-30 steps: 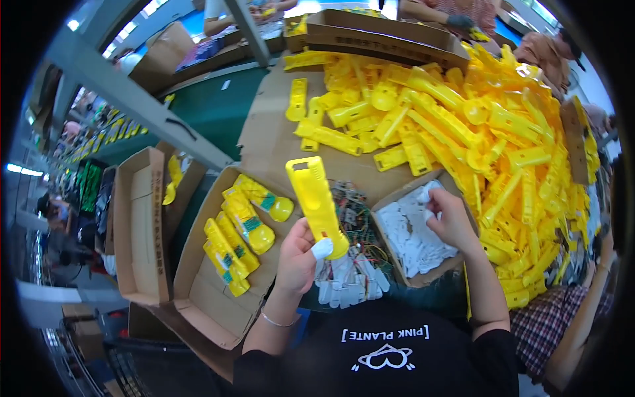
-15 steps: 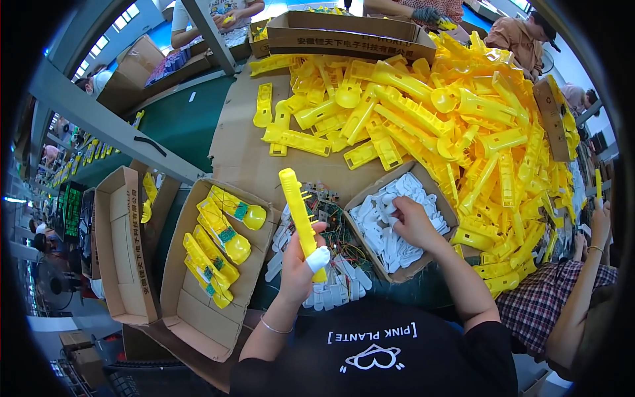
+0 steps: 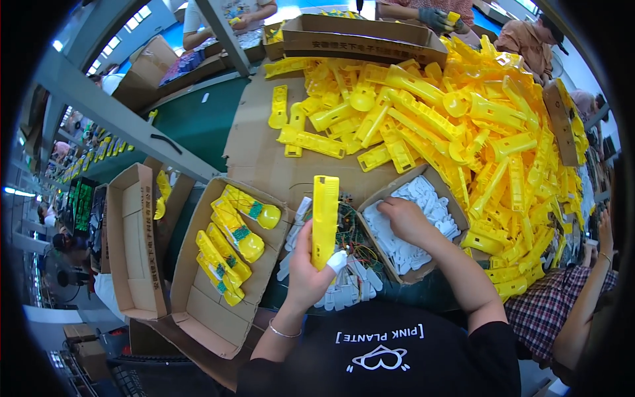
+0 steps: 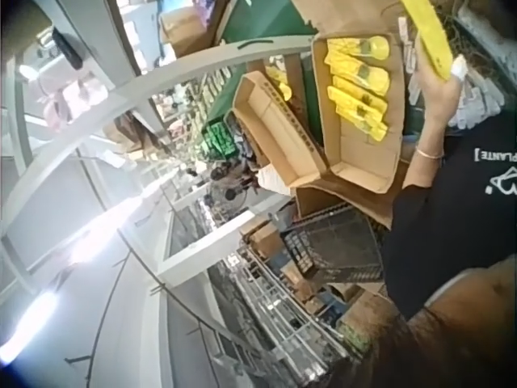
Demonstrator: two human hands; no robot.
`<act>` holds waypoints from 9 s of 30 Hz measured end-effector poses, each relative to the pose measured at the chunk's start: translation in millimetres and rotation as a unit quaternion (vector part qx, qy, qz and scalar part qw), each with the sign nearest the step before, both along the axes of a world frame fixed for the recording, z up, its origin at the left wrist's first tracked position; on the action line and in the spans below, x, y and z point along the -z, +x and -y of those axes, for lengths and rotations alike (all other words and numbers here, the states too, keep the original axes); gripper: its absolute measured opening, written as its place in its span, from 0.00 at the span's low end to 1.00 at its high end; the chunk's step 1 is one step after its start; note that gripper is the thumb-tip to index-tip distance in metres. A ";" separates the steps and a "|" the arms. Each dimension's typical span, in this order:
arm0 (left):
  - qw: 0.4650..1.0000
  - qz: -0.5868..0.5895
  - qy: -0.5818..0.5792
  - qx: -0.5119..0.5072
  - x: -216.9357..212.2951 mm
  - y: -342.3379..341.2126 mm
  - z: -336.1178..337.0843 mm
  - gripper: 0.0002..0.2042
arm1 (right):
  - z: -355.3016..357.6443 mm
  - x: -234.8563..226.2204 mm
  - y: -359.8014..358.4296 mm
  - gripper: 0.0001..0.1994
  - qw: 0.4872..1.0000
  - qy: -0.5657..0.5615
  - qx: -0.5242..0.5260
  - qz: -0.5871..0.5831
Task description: Assembling internal electronic components into yellow plastic housings on an industrial assembly line.
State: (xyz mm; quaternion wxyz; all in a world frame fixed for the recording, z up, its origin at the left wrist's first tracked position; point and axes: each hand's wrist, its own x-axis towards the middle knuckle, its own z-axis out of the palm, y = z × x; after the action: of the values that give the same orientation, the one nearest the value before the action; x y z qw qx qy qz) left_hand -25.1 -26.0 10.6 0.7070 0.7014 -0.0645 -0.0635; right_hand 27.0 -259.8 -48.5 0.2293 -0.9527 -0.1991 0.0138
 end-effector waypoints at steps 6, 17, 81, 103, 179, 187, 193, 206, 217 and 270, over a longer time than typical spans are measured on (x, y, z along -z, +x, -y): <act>0.985 0.059 0.154 -0.040 0.3 -2.2 -7.5 0.34 | 6.0 -35.5 -3.3 0.08 0.995 0.086 0.051 -0.010; 0.941 0.235 0.227 -0.091 25.8 -8.2 -6.7 0.38 | -10.1 -68.8 -26.1 0.08 0.856 0.496 0.093 -0.112; 0.904 -0.100 -0.402 0.106 13.1 6.8 -16.9 0.26 | -73.3 -103.1 -24.2 0.07 0.870 0.458 -0.036 -0.180; 0.898 -0.109 -0.425 0.022 17.8 1.5 -3.2 0.27 | -92.2 -105.0 -29.9 0.08 0.948 0.306 -0.061 0.060; 0.987 0.108 -0.115 -0.016 -17.8 6.2 18.6 0.18 | -95.4 -92.2 -52.7 0.14 0.905 0.383 -0.039 0.182; 0.993 0.118 0.016 -0.004 -8.0 2.3 8.3 0.19 | -82.7 -85.1 -44.7 0.15 0.931 0.328 -0.082 0.137; 0.995 0.084 0.024 0.049 0.1 -6.1 0.3 0.35 | -66.9 -110.3 -3.7 0.18 0.920 0.226 -0.110 0.300; 0.928 -0.188 -0.272 0.174 -13.8 -24.1 -17.4 0.33 | -60.5 -83.3 18.9 0.16 0.940 0.275 -0.121 0.160; 0.948 -0.151 -0.252 0.121 2.1 -21.7 -16.7 0.30 | -54.6 -76.5 -6.0 0.22 0.754 0.607 -0.100 -0.231; 0.961 -0.141 -0.231 0.050 2.3 9.1 -9.9 0.24 | 22.7 -60.1 -11.8 0.11 0.990 0.080 0.113 -0.001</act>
State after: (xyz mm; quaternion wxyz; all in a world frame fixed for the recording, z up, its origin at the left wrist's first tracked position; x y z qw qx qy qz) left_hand -16.0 -16.1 8.3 0.8475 0.4990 -0.0118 -0.1807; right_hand 15.2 -282.5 11.7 0.3049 -0.9477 -0.0906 -0.0271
